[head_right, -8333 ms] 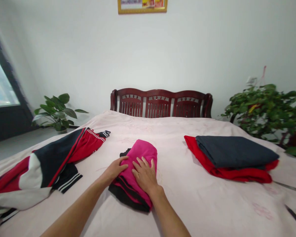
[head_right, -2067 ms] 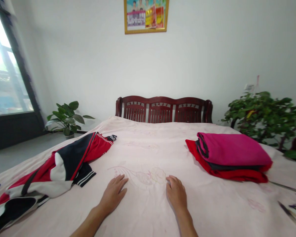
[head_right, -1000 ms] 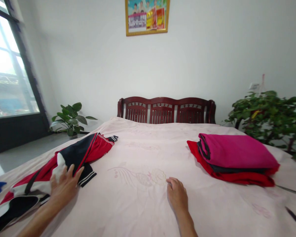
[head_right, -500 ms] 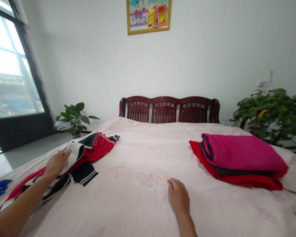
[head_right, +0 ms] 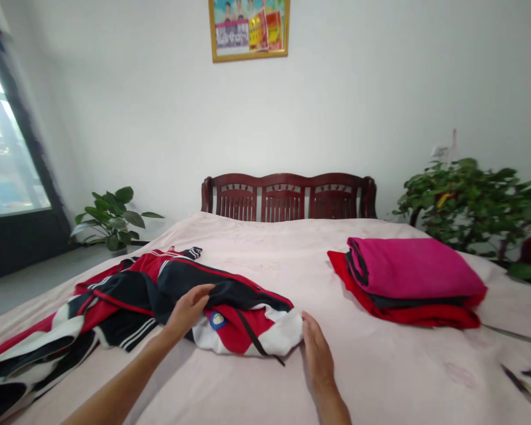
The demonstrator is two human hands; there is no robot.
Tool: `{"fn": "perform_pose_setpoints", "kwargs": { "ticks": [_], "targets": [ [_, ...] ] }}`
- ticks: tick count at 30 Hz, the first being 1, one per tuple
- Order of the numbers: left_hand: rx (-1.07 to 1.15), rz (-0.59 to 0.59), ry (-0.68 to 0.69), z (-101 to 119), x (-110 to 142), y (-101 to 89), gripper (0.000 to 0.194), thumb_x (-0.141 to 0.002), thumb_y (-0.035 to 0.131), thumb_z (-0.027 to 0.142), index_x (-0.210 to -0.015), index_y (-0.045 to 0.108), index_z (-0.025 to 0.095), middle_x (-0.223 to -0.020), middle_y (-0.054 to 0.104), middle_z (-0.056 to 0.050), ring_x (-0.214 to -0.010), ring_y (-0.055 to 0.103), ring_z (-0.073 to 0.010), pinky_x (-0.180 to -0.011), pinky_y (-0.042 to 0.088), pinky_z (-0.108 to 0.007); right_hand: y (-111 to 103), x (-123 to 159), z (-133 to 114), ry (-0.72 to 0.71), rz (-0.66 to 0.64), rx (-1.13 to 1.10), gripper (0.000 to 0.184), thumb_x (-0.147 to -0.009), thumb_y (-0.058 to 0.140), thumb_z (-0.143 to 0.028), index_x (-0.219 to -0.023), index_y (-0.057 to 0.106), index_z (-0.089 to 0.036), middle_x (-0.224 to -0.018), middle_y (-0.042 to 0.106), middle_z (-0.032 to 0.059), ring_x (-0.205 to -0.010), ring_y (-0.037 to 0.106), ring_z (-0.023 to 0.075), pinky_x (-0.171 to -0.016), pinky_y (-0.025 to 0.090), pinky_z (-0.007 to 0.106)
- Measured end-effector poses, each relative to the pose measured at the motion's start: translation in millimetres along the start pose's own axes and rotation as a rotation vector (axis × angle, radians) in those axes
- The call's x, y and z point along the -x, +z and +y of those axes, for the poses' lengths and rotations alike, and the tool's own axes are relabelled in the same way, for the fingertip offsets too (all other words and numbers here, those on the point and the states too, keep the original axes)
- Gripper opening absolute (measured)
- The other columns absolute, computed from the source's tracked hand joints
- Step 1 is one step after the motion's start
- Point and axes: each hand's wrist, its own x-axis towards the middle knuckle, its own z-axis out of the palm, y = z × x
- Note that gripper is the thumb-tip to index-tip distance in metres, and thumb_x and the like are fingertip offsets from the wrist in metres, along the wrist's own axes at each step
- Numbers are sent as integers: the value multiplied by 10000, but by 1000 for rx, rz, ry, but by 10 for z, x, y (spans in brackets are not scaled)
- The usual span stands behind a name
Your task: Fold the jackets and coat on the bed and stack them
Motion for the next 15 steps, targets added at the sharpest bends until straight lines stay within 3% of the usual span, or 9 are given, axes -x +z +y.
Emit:
{"fn": "perform_pose_setpoints", "kwargs": {
  "ticks": [3, 7, 11, 15],
  "targets": [
    [-329, 146, 31, -447, 175, -212, 365, -828, 503, 252, -1138, 681, 174, -1200, 689, -93, -1177, 618, -244, -1104, 428, -445, 49, 9, -36, 71, -85, 168, 701, -874, 454, -606, -1446, 456, -201, -1452, 543, 124, -1336, 507, 278, -1114, 391, 433],
    [-616, 134, 20, -766, 402, -271, 477, -872, 467, 230, -1327, 582, 143, -1350, 602, -136, -1257, 561, -267, -1102, 428, -462, 145, 45, -130, -43, -83, 451, 785, -807, 586, -465, -1502, 377, -165, -1443, 542, 154, -1317, 520, 311, -1066, 421, 435],
    [-767, 101, 30, -766, 486, -158, 525, -890, 458, 211, -1406, 506, 127, -1389, 562, -145, -1285, 535, -258, -1112, 410, -427, 230, 66, -247, -16, -124, 619, 738, -818, 546, -319, -1506, 368, -121, -1348, 615, 178, -1220, 597, 303, -969, 469, 389],
    [-877, 164, -15, -590, 509, -151, 500, -917, 452, 261, -1400, 500, 143, -1351, 574, -157, -1247, 555, -275, -1062, 430, -429, 231, 66, -324, 108, -193, 636, 557, -875, 400, -288, -1417, 506, -209, -1198, 709, 111, -1082, 672, 264, -887, 480, 350]
  ]
}}
